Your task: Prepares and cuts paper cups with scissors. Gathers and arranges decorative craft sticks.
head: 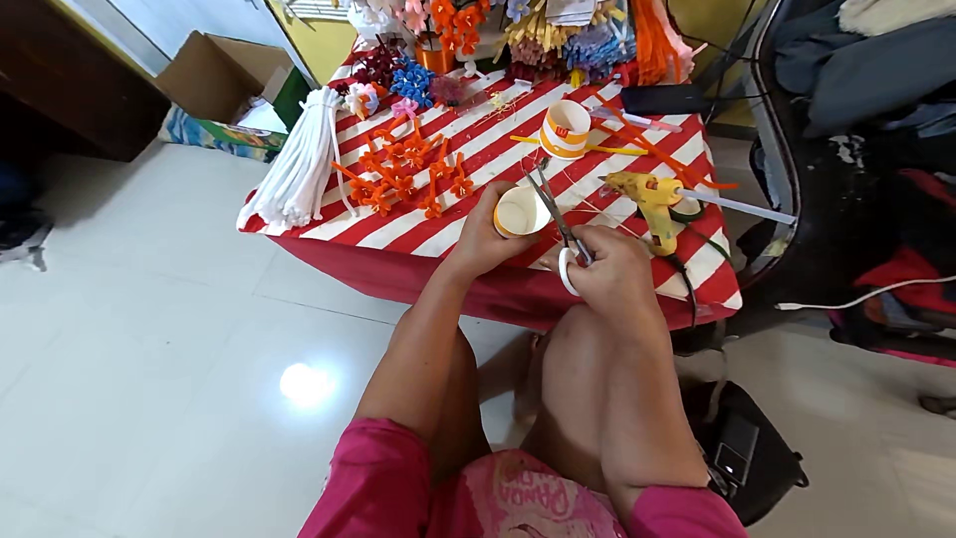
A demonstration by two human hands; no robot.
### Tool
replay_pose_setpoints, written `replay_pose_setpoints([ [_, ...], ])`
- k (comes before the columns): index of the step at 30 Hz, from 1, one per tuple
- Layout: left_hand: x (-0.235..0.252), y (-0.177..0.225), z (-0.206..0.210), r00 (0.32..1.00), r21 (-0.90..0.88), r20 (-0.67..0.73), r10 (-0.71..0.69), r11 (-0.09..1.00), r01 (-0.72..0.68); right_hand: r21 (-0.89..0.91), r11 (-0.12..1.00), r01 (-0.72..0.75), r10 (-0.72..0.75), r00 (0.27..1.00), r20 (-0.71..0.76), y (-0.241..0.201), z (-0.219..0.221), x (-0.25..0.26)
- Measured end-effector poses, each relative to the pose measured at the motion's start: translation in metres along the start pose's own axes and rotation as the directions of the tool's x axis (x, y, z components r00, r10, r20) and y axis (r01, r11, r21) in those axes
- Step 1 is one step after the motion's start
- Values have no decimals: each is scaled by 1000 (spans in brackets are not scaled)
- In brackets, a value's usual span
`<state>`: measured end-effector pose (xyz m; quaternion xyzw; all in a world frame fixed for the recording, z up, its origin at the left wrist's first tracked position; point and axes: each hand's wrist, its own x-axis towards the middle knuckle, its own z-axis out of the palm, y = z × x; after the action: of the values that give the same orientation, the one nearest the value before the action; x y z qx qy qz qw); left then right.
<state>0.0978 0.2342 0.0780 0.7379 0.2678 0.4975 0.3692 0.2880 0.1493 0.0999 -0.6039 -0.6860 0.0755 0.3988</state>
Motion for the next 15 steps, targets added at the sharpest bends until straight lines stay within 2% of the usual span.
replay_pose_setpoints([
  [7,-2,6,-9,988,-130,107,-110,984,124,24,1000,-9,7,996,94,0,-11,0],
  [15,-1,7,-10,984,-166,130,-122,976,143,32,999,41,-44,995,90,5,-9,-1],
])
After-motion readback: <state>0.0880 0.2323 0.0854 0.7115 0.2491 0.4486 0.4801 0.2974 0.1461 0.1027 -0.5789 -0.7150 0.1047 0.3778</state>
